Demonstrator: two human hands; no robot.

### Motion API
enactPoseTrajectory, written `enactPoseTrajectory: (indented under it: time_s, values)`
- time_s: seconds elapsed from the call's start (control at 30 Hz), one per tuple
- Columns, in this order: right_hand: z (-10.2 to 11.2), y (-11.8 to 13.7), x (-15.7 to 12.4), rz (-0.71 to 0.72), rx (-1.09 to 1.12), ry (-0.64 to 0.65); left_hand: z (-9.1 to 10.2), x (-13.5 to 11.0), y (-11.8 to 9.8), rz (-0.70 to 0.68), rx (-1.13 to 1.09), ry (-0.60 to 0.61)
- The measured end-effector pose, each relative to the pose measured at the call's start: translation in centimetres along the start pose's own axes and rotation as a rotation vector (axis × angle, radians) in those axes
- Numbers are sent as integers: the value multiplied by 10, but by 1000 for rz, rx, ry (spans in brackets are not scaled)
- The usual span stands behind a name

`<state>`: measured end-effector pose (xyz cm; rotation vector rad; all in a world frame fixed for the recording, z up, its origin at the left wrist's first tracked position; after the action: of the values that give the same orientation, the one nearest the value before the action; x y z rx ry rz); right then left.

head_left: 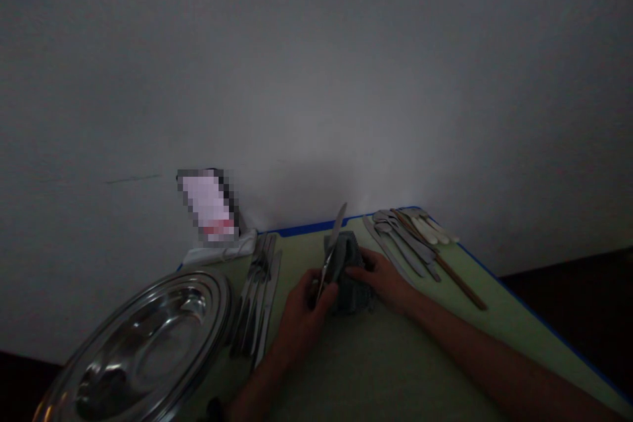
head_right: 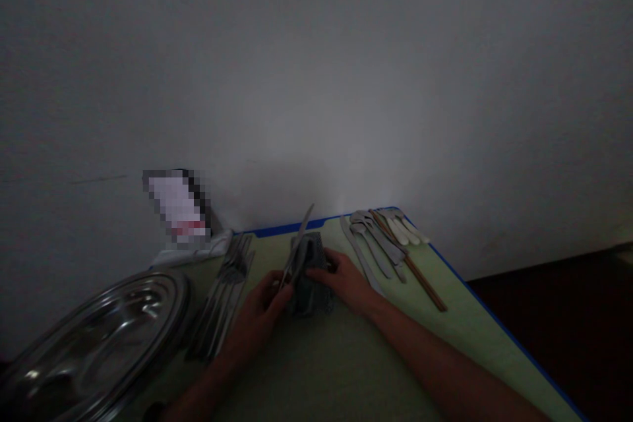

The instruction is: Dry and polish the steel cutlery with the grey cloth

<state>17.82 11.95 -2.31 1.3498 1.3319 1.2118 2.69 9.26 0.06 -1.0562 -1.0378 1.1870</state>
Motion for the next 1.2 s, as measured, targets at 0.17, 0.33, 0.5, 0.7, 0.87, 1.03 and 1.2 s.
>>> enactPoseTrajectory:
  time_s: [0.17,0.33,0.5,0.7,0.87,1.03,1.2]
  values:
    - [-6,11,-4,84,-153,92,-6,-2,1,5,125,42]
    - [-7,7,-4,32,-45,108,-3,3,6,12,122,-52]
    - [2,-4,2,-181,315,-119,9,10,14,121,-122,-207]
    - [5,-14,7,-398,594,-268,16,13,16,132,-375,-281]
    - [10,-16,7,-352,532,-369,12,2,0,-20,-273,-241]
    - [9,-7,5,-293,540,-289,-7,-1,6,43,66,-35]
    - [6,4,4,-241,506,-137,-10,3,12,34,183,44]
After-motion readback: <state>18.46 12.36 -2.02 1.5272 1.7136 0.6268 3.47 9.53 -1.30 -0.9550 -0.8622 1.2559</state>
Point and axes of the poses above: each hand's wrist, its own x-axis towards the middle knuckle, its own z-axis out of the back of the hand, y = z × x, the point moved 5 cm from there along x, towards the middle knuckle, and after that the axes turned 10 degrees about -y, right-handed, at the moved point
